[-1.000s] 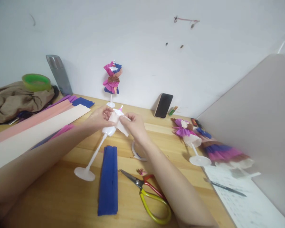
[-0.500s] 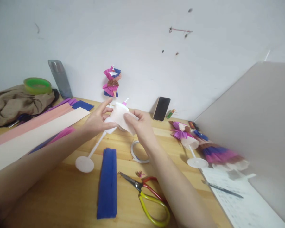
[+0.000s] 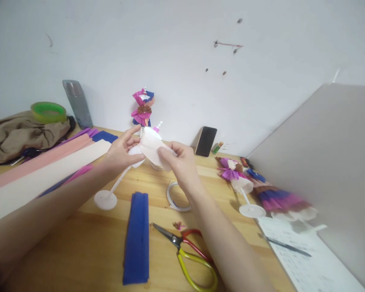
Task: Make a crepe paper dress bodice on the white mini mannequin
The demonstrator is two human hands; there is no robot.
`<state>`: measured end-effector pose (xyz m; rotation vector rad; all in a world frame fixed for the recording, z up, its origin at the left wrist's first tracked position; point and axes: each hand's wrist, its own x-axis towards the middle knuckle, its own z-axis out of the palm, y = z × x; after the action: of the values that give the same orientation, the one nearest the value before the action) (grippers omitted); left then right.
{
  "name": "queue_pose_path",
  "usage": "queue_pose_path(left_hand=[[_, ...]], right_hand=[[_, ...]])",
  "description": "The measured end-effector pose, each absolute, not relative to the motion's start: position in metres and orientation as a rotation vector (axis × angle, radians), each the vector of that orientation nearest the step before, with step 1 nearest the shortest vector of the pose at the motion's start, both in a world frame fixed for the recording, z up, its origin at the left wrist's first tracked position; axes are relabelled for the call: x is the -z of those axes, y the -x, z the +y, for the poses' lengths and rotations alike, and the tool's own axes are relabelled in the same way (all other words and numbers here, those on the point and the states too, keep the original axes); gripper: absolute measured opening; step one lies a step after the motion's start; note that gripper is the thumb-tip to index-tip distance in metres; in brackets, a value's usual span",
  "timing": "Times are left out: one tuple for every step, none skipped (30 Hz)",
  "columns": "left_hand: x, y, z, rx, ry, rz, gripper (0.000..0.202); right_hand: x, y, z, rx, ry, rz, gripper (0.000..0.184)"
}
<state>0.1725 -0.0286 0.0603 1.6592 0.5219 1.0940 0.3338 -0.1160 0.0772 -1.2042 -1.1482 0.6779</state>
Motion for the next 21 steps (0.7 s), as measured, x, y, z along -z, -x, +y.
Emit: queue_pose_path(left_hand=[[-0.061,-0.172,-0.029,-1.102,-1.665,0.524,0.095],[-0.062,-0.172,-0.029,-1.106,-1.669,0.527,0.094],[-0.063,-0.171,-0.030,-1.105,-1.668,0.529,0.095],[-0.064,-0.171,-0.030,-1.099,-1.660,0.527,0.095],[-0.065,-0.171,-0.031,-1.089,-1.643,0.521,0.096],[-0.066,-0.171,-0.032,-1.073,-1.618,0.512,0.097],[-0.066,-0.171,-0.033,-1.055,-1.587,0.500,0.098],[-0.066,-0.171,-0.033,-1.040,-1.552,0.489,0.098],[-0.067,-0.171,-0.034,-1.026,-1.518,0.479,0.099],[-0.067,-0.171,-0.034,-1.015,-1.488,0.472,0.099],[-0.066,-0.171,-0.033,-1.004,-1.462,0.464,0.098],[-0.066,-0.171,-0.033,-0.994,-1.439,0.452,0.097],[-0.065,-0.170,-0.032,-0.983,-1.416,0.433,0.096],[-0.064,-0.170,-0.031,-0.970,-1.394,0.408,0.094],[-0.062,-0.170,-0.030,-0.953,-1.372,0.376,0.093],[-0.061,-0.170,-0.029,-0.935,-1.350,0.340,0.092],[-0.060,-0.170,-0.028,-0.913,-1.329,0.304,0.091],[-0.059,-0.170,-0.027,-0.890,-1.306,0.274,0.091],[-0.058,-0.170,-0.026,-0.865,-1.283,0.249,0.092],[-0.058,-0.170,-0.026,-0.842,-1.258,0.231,0.093],[-0.058,-0.170,-0.026,-0.821,-1.232,0.217,0.093]], right_hand=[[-0.077,-0.335,-0.115,-0.667,1.209,-1.148,0.032],[-0.077,-0.336,-0.115,-0.653,1.217,-1.149,0.032],[-0.076,-0.337,-0.114,-0.636,1.228,-1.151,0.032],[-0.075,-0.339,-0.112,-0.618,1.241,-1.155,0.032],[-0.075,-0.340,-0.111,-0.601,1.254,-1.160,0.032],[-0.074,-0.342,-0.110,-0.587,1.266,-1.163,0.032],[-0.073,-0.343,-0.109,-0.578,1.275,-1.165,0.032],[-0.072,-0.344,-0.108,-0.573,1.281,-1.166,0.032],[-0.071,-0.344,-0.107,-0.570,1.284,-1.167,0.032],[-0.071,-0.344,-0.107,-0.570,1.285,-1.168,0.032],[-0.071,-0.344,-0.107,-0.572,1.285,-1.170,0.032],[-0.071,-0.344,-0.107,-0.577,1.282,-1.172,0.031],[-0.072,-0.344,-0.107,-0.583,1.274,-1.177,0.030],[-0.072,-0.344,-0.107,-0.587,1.262,-1.184,0.029],[-0.072,-0.343,-0.107,-0.590,1.248,-1.190,0.028],[-0.072,-0.344,-0.107,-0.590,1.234,-1.197,0.027],[-0.071,-0.344,-0.106,-0.589,1.217,-1.202,0.026],[-0.071,-0.344,-0.106,-0.585,1.199,-1.203,0.025],[-0.070,-0.345,-0.105,-0.585,1.181,-1.201,0.024],[-0.069,-0.346,-0.104,-0.589,1.163,-1.197,0.022],[-0.068,-0.346,-0.103,-0.594,1.143,-1.194,0.021]])
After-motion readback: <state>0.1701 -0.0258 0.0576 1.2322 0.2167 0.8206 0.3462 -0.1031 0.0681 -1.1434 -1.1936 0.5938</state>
